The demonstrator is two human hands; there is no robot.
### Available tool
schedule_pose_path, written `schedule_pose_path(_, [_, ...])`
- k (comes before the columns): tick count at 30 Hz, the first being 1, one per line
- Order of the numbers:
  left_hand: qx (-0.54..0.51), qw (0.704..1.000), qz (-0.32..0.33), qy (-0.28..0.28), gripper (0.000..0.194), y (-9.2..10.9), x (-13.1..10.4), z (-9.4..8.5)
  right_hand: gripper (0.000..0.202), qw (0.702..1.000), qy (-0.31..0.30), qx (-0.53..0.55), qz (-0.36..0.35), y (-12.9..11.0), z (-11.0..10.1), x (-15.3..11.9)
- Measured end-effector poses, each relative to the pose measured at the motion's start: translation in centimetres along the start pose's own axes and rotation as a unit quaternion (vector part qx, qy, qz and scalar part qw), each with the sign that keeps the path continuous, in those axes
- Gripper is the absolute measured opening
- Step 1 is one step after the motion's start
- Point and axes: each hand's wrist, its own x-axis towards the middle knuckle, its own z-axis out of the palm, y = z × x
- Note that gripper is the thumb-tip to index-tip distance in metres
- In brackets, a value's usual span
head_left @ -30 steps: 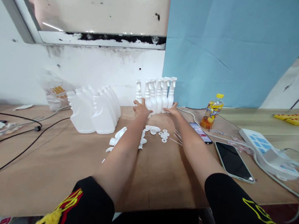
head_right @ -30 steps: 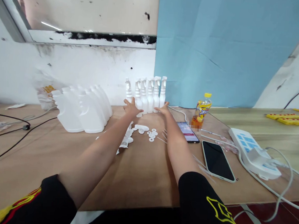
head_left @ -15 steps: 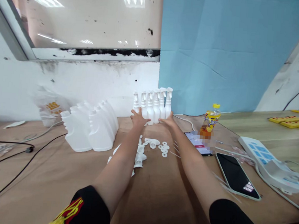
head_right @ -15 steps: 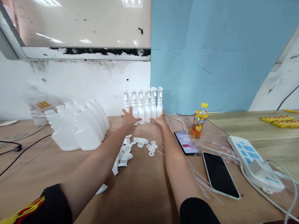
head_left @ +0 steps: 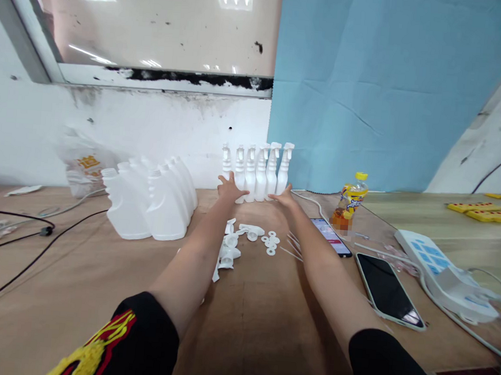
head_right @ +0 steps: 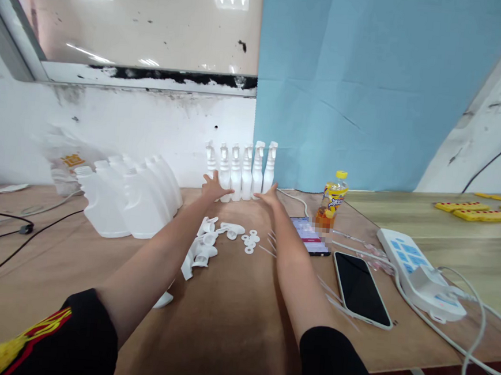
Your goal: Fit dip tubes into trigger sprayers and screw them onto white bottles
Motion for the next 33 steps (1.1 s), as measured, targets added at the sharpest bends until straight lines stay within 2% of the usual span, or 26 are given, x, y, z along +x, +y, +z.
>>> schedule_pose_path(2, [-0.007, 1.000, 0.008, -0.003, 0.111, 0.0, -0.8, -1.9, 0.126, 0.999, -0.006, -0.029, 0.033, -1.6, -1.6, -0.1])
schedule_pose_path(4, [-0.015, 0.999, 0.040, 0.004, 0.098, -0.2, -2.3, -4.3, 0.122, 0.998, -0.020, -0.053, 0.039, -3.5, -3.7, -0.5])
schedule_pose_path(7, [-0.030, 0.990, 0.139, 0.013, 0.069, -1.8, -7.1, -8.0, 0.095, 0.994, -0.070, -0.085, 0.001, -6.8, -6.9, -2.2])
schedule_pose_path(10, [-0.041, 0.968, 0.247, 0.008, 0.044, -5.7, -14.3, -10.6, 0.051, 0.981, -0.144, -0.117, -0.055, -9.5, -9.2, -6.3])
schedule_pose_path(12, [-0.048, 0.939, 0.340, 0.010, 0.036, -9.1, -18.9, -11.4, 0.026, 0.966, -0.198, -0.138, -0.092, -10.6, -9.6, -10.0])
schedule_pose_path(14, [-0.041, 0.937, 0.348, 0.013, 0.035, -12.2, -21.9, -11.5, 0.020, 0.949, -0.241, -0.160, -0.124, -11.1, -9.2, -13.6])
schedule_pose_path(15, [-0.036, 0.932, 0.360, 0.005, 0.036, -13.4, -22.7, -11.4, 0.019, 0.940, -0.260, -0.171, -0.137, -11.1, -8.7, -15.1])
schedule_pose_path(18, [-0.021, 0.908, 0.411, -0.075, 0.038, -15.5, -22.6, -11.2, 0.015, 0.918, -0.296, -0.206, -0.166, -10.4, -6.9, -17.8])
schedule_pose_path(20, [-0.021, 0.890, 0.435, -0.135, 0.038, -15.8, -21.6, -11.2, 0.012, 0.909, -0.302, -0.227, -0.176, -9.7, -5.9, -18.4])
schedule_pose_path(22, [-0.028, 0.879, 0.443, -0.173, 0.038, -16.0, -20.9, -11.3, 0.012, 0.906, -0.297, -0.240, -0.183, -9.2, -5.3, -18.4])
schedule_pose_path(27, [-0.062, 0.854, 0.470, -0.216, 0.029, -16.6, -21.0, -11.3, 0.013, 0.914, -0.257, -0.239, -0.204, -8.4, -5.0, -18.7])
schedule_pose_path(33, [-0.108, 0.832, 0.495, -0.224, 0.026, -16.4, -21.9, -10.9, 0.012, 0.921, -0.234, -0.222, -0.217, -8.1, -4.3, -19.6])
